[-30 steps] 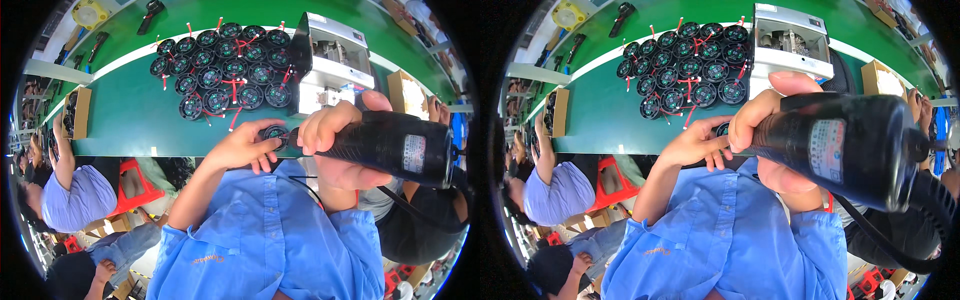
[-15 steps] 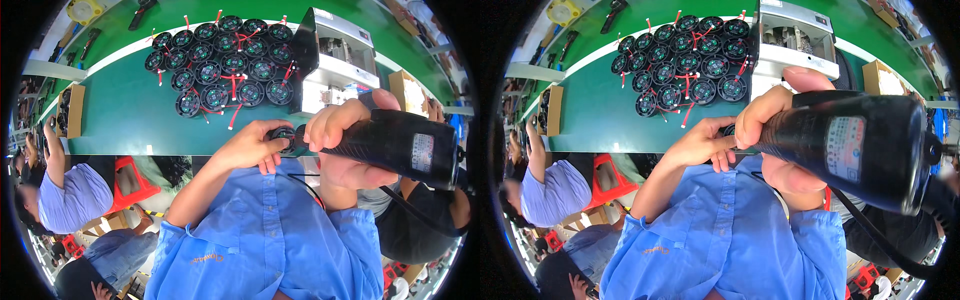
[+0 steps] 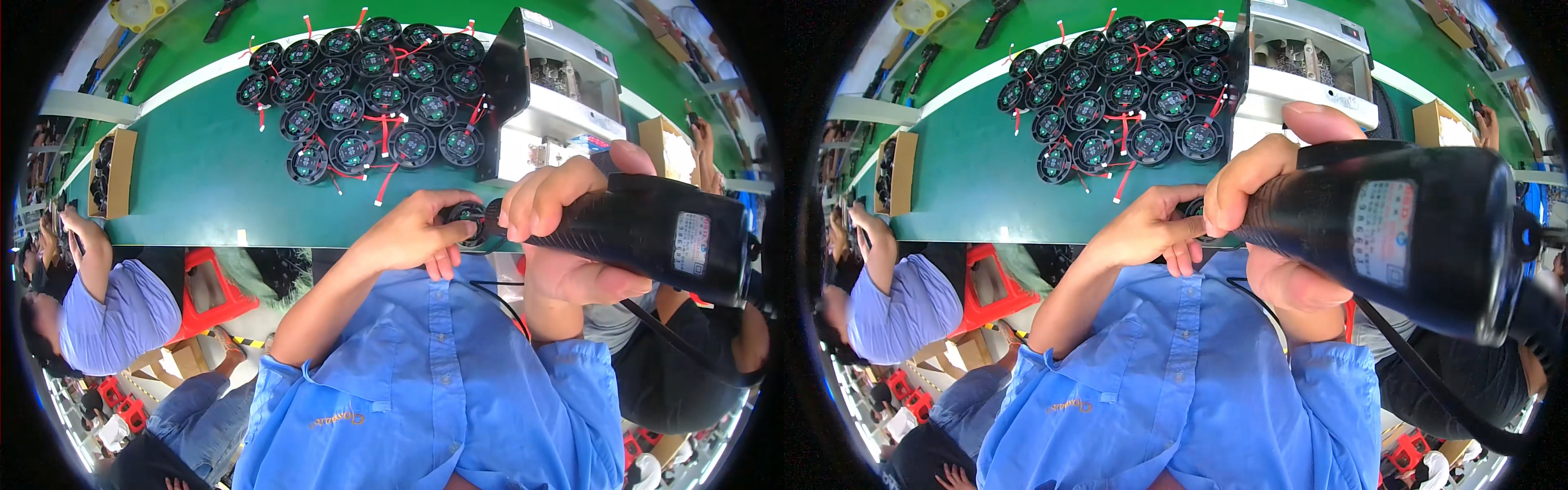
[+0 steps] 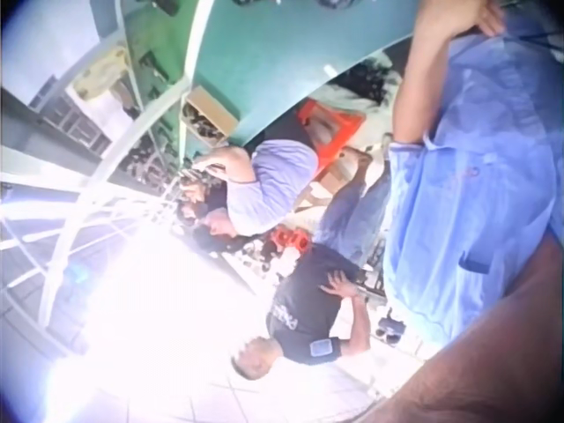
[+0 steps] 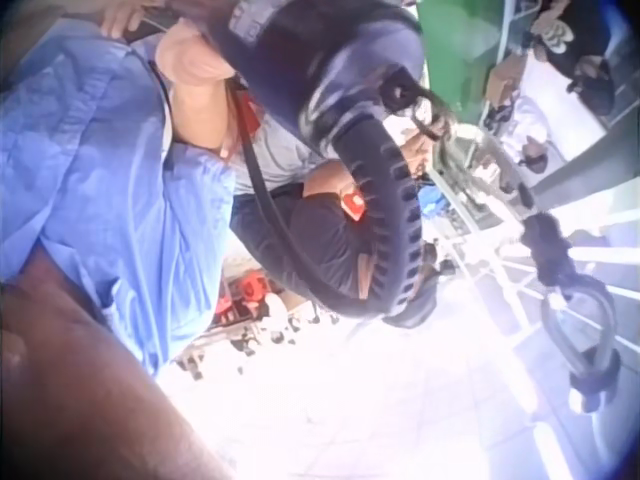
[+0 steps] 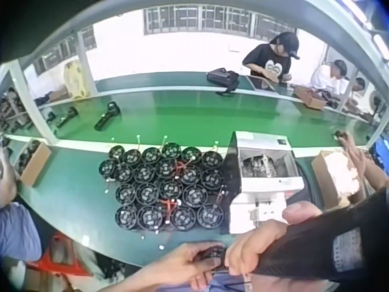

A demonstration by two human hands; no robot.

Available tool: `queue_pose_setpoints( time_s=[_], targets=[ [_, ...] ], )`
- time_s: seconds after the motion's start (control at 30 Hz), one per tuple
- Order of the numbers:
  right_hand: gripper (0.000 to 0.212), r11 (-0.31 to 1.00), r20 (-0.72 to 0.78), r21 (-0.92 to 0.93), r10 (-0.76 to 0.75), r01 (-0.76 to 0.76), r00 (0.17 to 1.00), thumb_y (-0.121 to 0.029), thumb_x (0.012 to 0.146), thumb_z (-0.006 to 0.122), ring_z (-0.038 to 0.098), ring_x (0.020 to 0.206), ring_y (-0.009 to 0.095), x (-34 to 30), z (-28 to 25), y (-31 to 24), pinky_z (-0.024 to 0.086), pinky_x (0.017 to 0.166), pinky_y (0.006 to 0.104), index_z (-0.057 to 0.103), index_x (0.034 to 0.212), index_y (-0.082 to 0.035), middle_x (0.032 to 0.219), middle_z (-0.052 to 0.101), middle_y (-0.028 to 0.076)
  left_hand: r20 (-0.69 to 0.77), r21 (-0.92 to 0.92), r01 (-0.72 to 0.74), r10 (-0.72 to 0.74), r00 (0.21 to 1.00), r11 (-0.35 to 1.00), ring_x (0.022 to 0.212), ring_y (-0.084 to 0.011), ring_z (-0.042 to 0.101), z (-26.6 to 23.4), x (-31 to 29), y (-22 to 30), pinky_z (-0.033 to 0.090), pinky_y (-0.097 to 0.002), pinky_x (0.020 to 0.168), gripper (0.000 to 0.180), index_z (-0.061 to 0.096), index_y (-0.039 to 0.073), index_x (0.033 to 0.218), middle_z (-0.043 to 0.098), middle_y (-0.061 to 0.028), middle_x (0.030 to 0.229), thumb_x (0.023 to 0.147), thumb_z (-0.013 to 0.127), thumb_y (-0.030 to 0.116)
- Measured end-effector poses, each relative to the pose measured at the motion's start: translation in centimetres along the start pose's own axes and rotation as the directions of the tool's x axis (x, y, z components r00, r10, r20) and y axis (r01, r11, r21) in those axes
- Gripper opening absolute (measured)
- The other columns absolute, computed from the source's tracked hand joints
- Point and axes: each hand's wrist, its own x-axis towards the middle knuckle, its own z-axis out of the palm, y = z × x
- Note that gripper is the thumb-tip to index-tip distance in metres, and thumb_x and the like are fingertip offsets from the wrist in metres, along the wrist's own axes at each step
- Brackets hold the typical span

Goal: Assembling small electronic fan/motor components using an electric screwdriver.

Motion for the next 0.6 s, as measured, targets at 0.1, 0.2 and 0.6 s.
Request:
queue_pose_setpoints(
  time_s=[0.1, 0.2, 0.6],
  targets=[
    [0.095, 1.000, 0.038, 0.013, 0.023, -0.023, 0.999, -0.072, 0.078, 0.050, 0.053, 0.055, 0.021, -0.2, -0.2, 0.1, 0.048, 0.053, 0.0352, 0.023, 0.140, -0.006, 0.074, 0.052, 0.008, 0.004, -0.018, -0.003, 0.003, 1.000, 1.000, 0.052, -0.0208, 0.064, -0.1, 0.1, -0.4, 0.053, -0.0306, 0.044, 0.047, 0.042, -0.004, 0.131, 0.061, -0.0138, 0.065, 0.090, 0.054, 0.015],
    [0.094, 0.999, 0.054, 0.006, 0.038, -0.038, 0.998, -0.072, 0.077, 0.051, 0.053, 0.055, 0.021, -0.2, -0.1, 0.3, 0.048, 0.053, 0.0344, 0.025, 0.138, -0.006, 0.073, 0.052, 0.009, 0.012, -0.039, -0.014, 0.015, 1.000, 0.999, 0.054, -0.0210, 0.065, -0.1, 0.1, -0.5, 0.054, -0.0307, 0.046, 0.044, 0.043, -0.004, 0.130, 0.061, -0.0136, 0.066, 0.090, 0.054, 0.014],
    [0.090, 0.991, 0.069, -0.009, 0.136, -0.136, 0.988, -0.070, 0.076, 0.054, 0.052, 0.055, 0.021, -0.1, 0.8, 0.5, 0.047, 0.052, 0.0349, 0.028, 0.135, -0.008, 0.072, 0.052, 0.010, 0.019, -0.009, -0.084, 0.084, 0.996, 0.996, 0.056, -0.0210, 0.066, -0.7, -0.1, -0.6, 0.055, -0.0299, 0.049, 0.036, 0.049, -0.005, 0.122, 0.062, -0.0139, 0.066, 0.090, 0.052, 0.012]
  ],
)
